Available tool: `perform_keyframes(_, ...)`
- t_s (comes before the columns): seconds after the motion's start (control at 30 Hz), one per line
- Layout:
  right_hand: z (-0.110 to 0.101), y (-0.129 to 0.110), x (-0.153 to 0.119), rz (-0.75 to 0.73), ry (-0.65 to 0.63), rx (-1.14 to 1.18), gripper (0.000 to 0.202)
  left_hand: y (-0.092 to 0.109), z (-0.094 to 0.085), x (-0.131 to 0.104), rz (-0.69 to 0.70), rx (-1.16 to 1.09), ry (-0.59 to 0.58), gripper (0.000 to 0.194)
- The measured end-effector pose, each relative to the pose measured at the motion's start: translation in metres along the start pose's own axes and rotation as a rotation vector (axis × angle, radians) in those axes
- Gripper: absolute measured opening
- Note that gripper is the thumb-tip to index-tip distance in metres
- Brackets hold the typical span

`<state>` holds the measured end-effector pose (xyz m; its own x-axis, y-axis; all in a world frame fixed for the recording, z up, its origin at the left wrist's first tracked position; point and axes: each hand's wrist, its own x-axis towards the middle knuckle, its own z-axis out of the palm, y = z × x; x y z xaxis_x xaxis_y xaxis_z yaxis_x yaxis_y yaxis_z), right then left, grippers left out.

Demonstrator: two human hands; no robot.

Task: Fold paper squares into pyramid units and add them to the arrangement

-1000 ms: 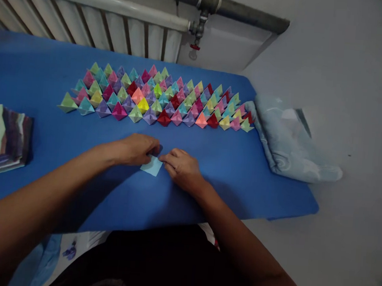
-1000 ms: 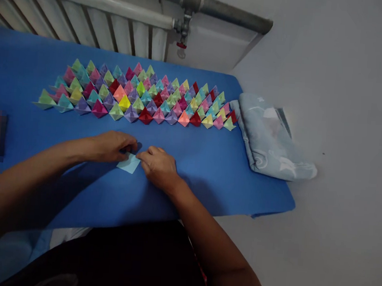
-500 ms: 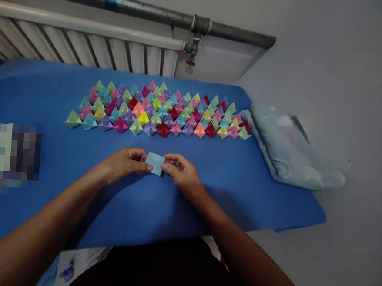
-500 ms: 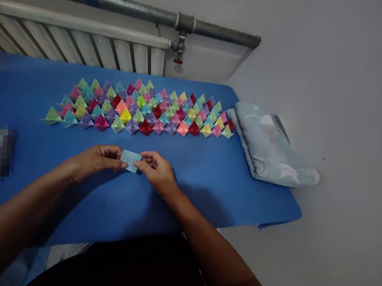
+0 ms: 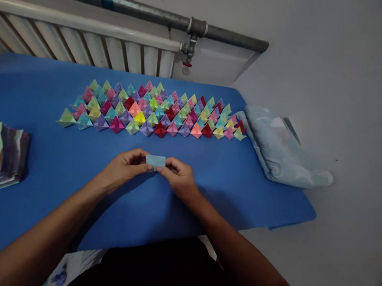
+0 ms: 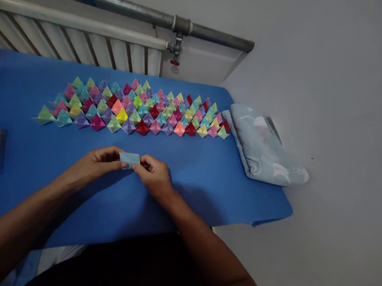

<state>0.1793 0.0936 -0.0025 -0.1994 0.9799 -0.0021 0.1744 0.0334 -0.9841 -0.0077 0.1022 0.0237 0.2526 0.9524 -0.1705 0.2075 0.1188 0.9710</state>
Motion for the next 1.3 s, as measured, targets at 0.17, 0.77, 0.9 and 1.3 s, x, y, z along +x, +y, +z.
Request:
perform_keyframes(0.17,-0.006,-0.001,-0.002,-0.412,-0.002,-0.534,0.014,0.006,-0.012,0.001,0.350,0.497,-0.065,0.014)
perform_keyframes(0.77,-0.016,0.005,-0.021,-0.534,-0.278,-1.063,0.027,-0.033,0.004,-0.031,0.730,1.036,0.107,0.023)
perform_keyframes(0.9,-0.017,0.008,-0.021,-0.521,-0.245,-1.023,0.022,-0.034,0.002,-0.027,0.714,0.983,0.093,0.020)
perform_keyframes(1.3,-0.015,0.005,-0.024,-0.380,-0.141,-0.937,0.022,-0.035,-0.007,-0.019,0.640,0.910,0.071,0.024)
